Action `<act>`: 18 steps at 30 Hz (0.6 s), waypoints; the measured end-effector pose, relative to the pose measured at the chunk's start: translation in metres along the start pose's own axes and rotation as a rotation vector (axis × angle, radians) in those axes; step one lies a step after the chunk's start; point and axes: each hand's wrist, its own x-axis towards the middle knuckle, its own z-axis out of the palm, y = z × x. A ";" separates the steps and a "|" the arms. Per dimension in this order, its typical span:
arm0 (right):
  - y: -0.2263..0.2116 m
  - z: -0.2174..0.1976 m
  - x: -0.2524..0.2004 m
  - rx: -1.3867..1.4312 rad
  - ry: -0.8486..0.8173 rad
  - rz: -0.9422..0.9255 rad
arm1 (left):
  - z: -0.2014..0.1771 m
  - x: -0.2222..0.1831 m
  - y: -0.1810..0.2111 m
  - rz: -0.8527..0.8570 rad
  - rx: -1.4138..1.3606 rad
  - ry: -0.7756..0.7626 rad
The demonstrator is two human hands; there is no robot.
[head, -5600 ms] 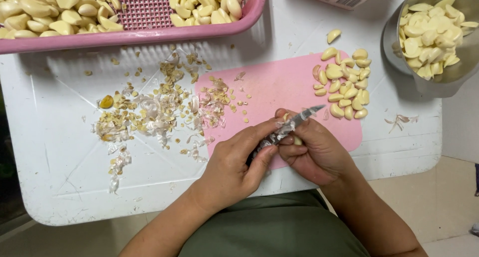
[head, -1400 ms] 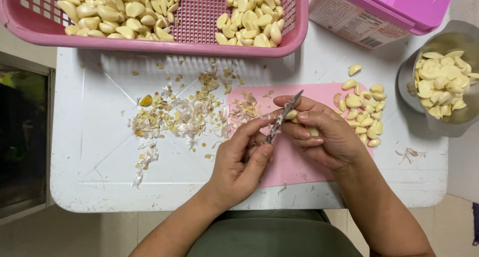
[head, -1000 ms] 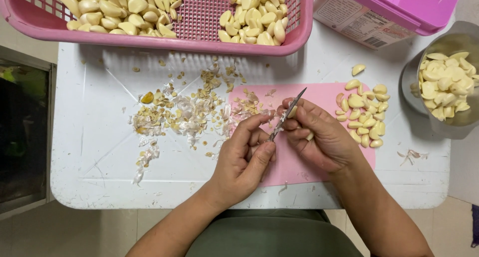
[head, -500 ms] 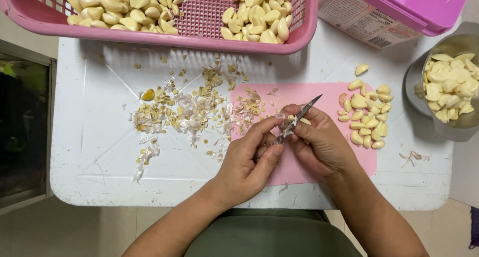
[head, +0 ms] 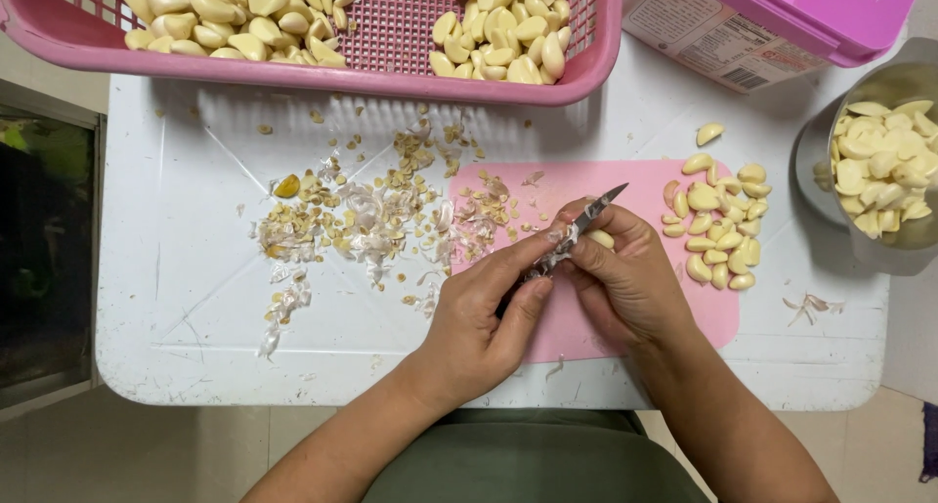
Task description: Peeling and trimming individual garlic cloves using a small knife on a cutting board.
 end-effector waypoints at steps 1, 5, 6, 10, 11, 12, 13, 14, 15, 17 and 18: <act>-0.001 0.003 0.000 0.000 0.000 -0.001 | 0.000 -0.001 -0.005 0.001 0.000 -0.001; -0.004 0.003 -0.002 0.020 -0.001 0.045 | 0.003 -0.008 -0.017 -0.149 -0.283 -0.014; -0.004 0.001 -0.003 0.054 -0.005 0.081 | 0.005 -0.009 -0.019 -0.204 -0.457 -0.016; 0.000 -0.011 0.000 0.110 0.011 0.130 | 0.004 -0.011 -0.025 -0.202 -0.529 -0.015; -0.003 -0.008 0.000 0.146 -0.009 0.147 | 0.003 -0.012 -0.025 -0.193 -0.529 -0.002; -0.005 -0.006 0.000 0.181 -0.028 0.163 | 0.002 -0.013 -0.026 -0.184 -0.530 0.011; -0.006 -0.006 -0.001 0.181 -0.027 0.163 | 0.002 -0.013 -0.026 -0.184 -0.530 0.010; -0.007 -0.005 -0.001 0.204 -0.036 0.168 | 0.001 -0.014 -0.026 -0.180 -0.521 0.021; -0.007 -0.005 -0.001 0.227 -0.044 0.172 | 0.001 -0.014 -0.026 -0.175 -0.512 0.032; -0.008 -0.004 -0.001 0.240 -0.054 0.176 | 0.001 -0.014 -0.026 -0.172 -0.507 0.037; -0.009 -0.004 -0.001 0.254 -0.065 0.181 | 0.002 -0.014 -0.026 -0.169 -0.502 0.042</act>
